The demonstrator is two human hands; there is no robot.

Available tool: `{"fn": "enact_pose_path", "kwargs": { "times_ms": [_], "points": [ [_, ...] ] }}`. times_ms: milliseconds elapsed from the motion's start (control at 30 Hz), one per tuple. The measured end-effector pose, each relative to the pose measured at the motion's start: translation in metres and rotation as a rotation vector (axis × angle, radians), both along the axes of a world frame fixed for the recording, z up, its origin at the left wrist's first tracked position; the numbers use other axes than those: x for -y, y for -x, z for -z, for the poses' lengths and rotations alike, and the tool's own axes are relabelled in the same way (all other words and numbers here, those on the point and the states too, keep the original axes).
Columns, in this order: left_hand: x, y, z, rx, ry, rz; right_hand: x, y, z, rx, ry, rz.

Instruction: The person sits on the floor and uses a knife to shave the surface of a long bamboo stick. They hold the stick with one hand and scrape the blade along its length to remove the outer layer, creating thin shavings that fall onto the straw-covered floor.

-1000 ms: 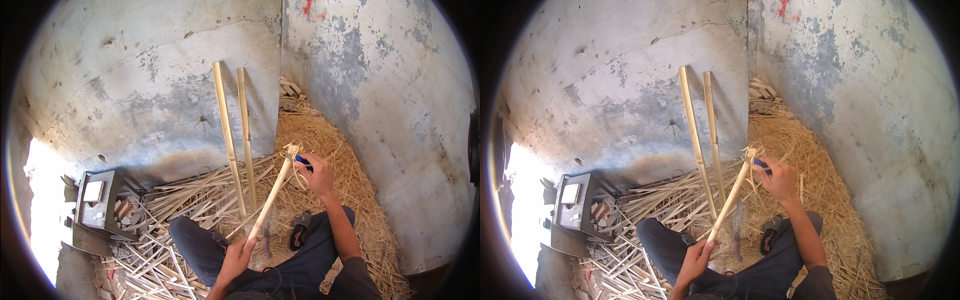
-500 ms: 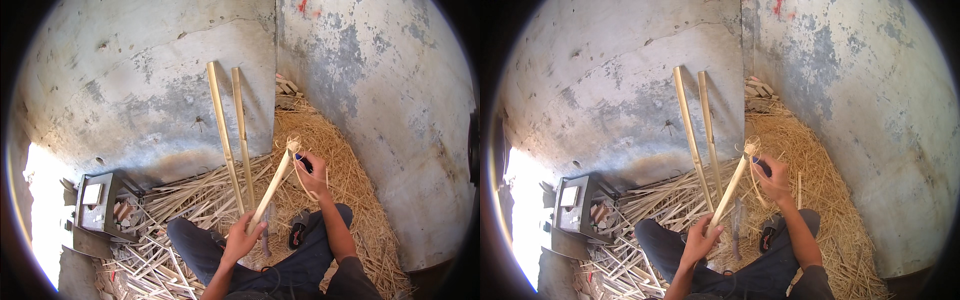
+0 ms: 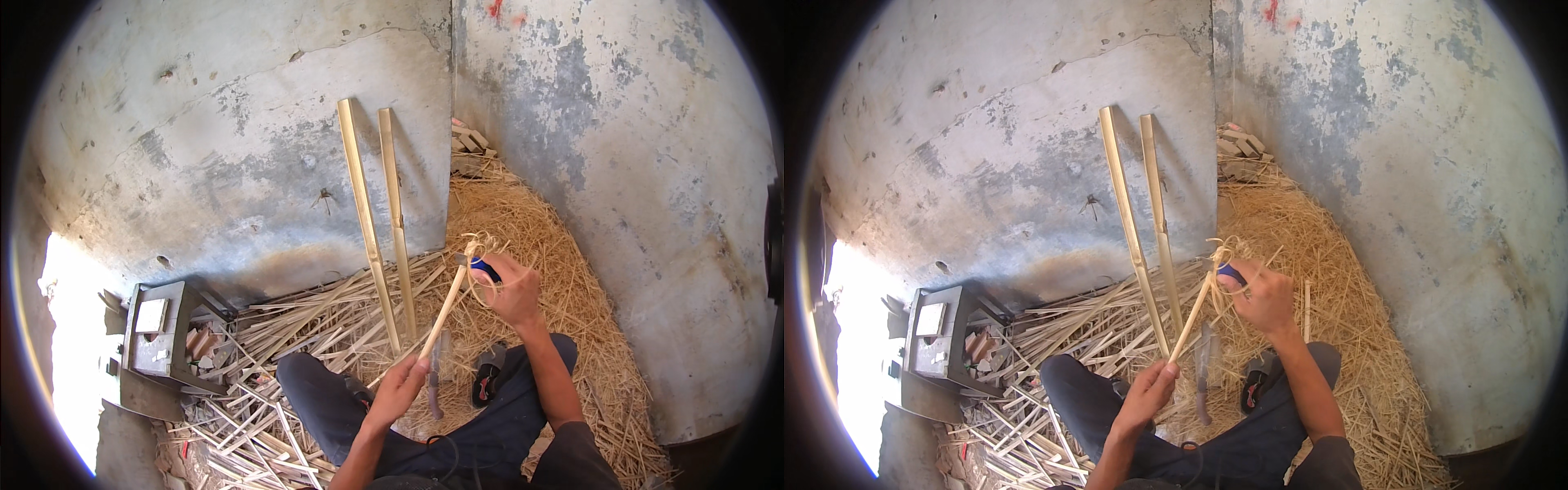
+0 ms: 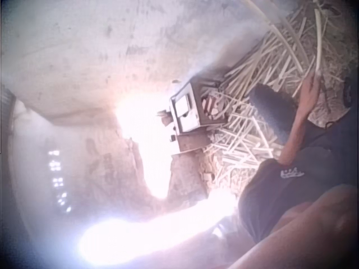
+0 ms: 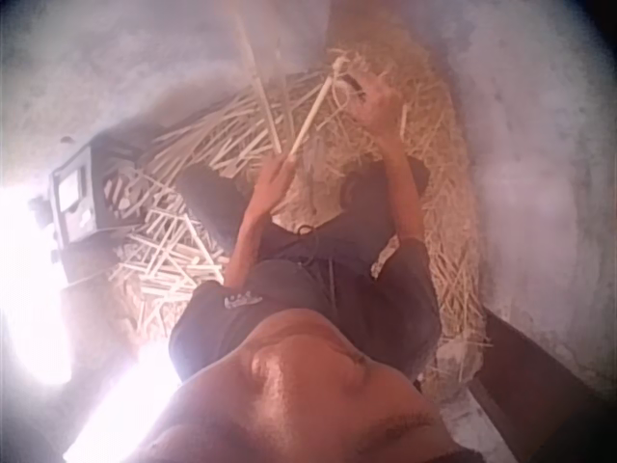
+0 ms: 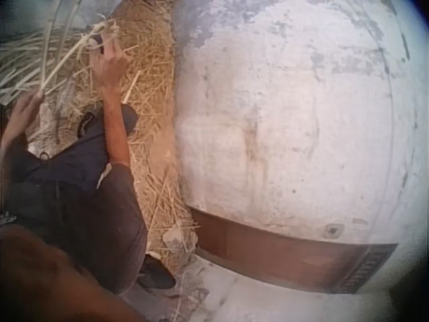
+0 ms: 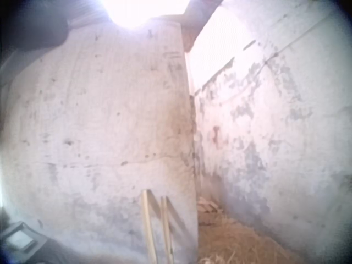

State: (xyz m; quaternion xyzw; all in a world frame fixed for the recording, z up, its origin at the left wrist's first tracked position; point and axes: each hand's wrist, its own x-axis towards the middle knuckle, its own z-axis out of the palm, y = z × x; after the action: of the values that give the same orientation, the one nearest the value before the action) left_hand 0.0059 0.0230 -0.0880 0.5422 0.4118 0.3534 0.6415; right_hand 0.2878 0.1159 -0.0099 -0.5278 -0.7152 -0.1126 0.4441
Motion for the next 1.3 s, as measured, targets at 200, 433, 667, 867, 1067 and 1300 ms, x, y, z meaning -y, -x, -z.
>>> {"fn": "enact_pose_path", "kwargs": {
  "times_ms": [200, 433, 667, 867, 1067, 1300],
  "points": [
    [0.011, -0.002, -0.022, -0.369, -0.464, -0.265, -0.006, 0.013, 0.005, -0.033, 0.006, -0.019],
    [0.014, 0.018, -0.023, 0.062, 0.061, -0.118, -0.002, 0.027, -0.003, -0.027, 0.031, -0.042],
    [0.021, 0.025, -0.021, -0.045, -0.002, -0.163, -0.004, 0.032, 0.001, -0.078, -0.031, -0.080],
    [0.022, 0.024, -0.006, -0.045, -0.141, -0.200, -0.005, 0.034, -0.002, -0.065, -0.047, -0.091],
    [0.024, 0.029, -0.019, 0.069, 0.110, -0.113, -0.004, 0.034, 0.001, -0.098, -0.059, -0.086],
    [0.025, 0.023, -0.012, -0.038, -0.059, -0.186, -0.001, 0.032, -0.002, -0.028, -0.049, -0.068]
  ]
}}
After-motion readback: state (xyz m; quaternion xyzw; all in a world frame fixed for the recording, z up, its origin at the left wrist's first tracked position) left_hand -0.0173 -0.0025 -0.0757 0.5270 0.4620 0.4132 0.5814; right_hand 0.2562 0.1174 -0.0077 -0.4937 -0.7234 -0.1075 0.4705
